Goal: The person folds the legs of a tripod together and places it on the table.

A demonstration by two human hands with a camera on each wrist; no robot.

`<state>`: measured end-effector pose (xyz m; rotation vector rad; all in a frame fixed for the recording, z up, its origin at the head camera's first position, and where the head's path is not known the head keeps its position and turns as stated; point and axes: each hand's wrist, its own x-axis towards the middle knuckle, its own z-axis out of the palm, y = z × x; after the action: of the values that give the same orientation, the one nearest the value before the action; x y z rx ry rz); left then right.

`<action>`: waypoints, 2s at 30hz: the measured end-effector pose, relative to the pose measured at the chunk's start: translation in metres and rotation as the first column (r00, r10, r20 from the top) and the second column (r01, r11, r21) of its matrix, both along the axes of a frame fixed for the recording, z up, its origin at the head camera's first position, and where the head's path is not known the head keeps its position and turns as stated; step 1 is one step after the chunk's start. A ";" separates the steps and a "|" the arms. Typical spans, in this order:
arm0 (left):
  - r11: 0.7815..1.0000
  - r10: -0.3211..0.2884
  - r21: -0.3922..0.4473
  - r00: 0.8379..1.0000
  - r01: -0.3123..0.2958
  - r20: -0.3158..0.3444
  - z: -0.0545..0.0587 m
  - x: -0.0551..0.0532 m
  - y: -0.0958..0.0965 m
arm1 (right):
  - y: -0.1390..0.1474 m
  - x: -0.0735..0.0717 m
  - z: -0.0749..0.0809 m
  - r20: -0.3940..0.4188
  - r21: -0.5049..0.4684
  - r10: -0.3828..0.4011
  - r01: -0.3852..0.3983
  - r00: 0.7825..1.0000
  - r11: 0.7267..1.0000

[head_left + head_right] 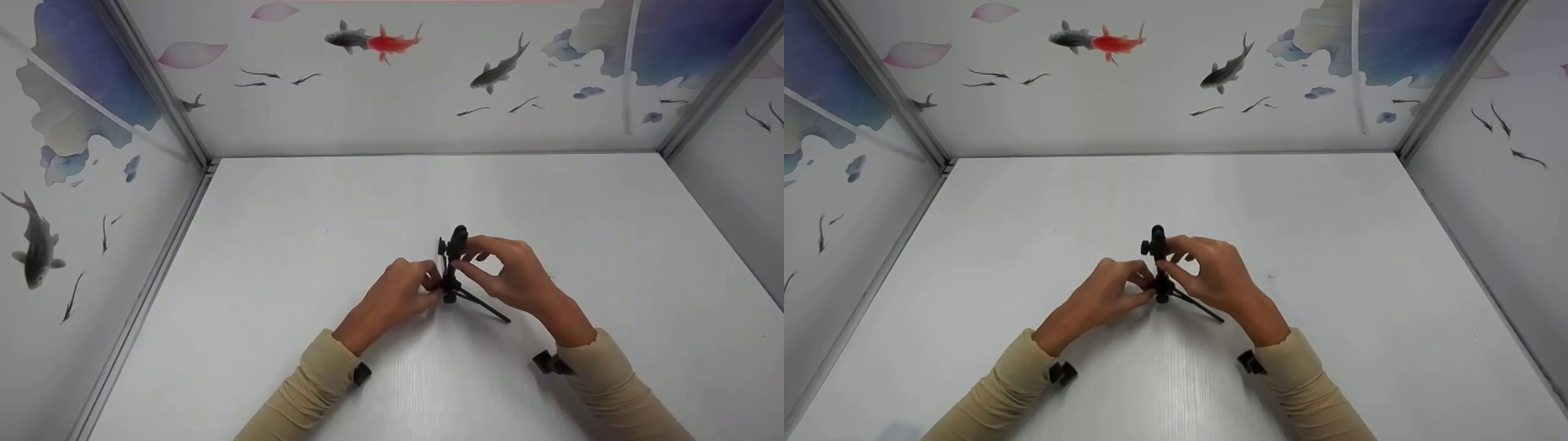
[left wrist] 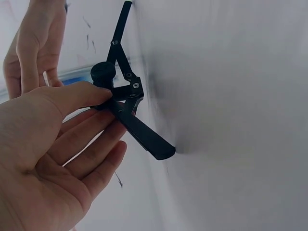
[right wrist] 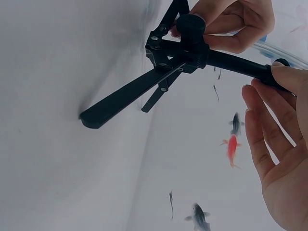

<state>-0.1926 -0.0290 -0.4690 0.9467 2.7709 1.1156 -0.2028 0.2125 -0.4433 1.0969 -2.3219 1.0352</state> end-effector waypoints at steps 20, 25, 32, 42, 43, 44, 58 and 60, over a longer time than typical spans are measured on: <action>0.998 0.034 0.043 0.998 -0.036 0.053 0.000 0.000 0.000 | 0.000 -0.002 -0.003 -0.019 -0.007 0.009 -0.009 1.000 1.000; 0.998 0.028 0.058 0.999 -0.030 0.038 -0.001 0.000 0.000 | 0.000 -0.002 -0.002 -0.022 0.001 0.008 -0.008 1.000 1.000; 0.995 0.037 0.095 0.997 -0.044 0.069 -0.002 0.000 0.000 | 0.000 -0.001 -0.002 -0.030 0.009 0.000 0.001 1.000 1.000; 0.972 0.061 0.214 0.982 -0.099 0.176 -0.004 0.002 -0.003 | -0.002 0.001 0.000 0.013 -0.003 0.008 -0.008 1.000 1.000; 0.971 0.059 0.220 0.983 -0.098 0.175 -0.004 0.001 -0.003 | -0.002 0.001 0.000 0.011 -0.003 0.007 -0.007 1.000 1.000; 0.970 0.056 0.225 0.984 -0.095 0.172 -0.004 0.001 -0.003 | -0.002 0.001 0.000 0.009 -0.002 0.007 -0.007 1.000 1.000; 0.972 0.067 0.216 0.992 -0.090 0.111 -0.004 0.000 -0.002 | -0.001 0.001 0.000 -0.005 0.017 -0.011 0.011 1.000 1.000; 0.974 0.066 0.210 0.992 -0.088 0.110 -0.003 0.000 -0.002 | -0.001 0.001 0.000 -0.002 0.015 -0.008 0.008 1.000 1.000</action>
<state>-0.1926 -0.0308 -0.4724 0.7760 2.6664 1.4554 -0.2020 0.2111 -0.4438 1.0929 -2.3338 1.0151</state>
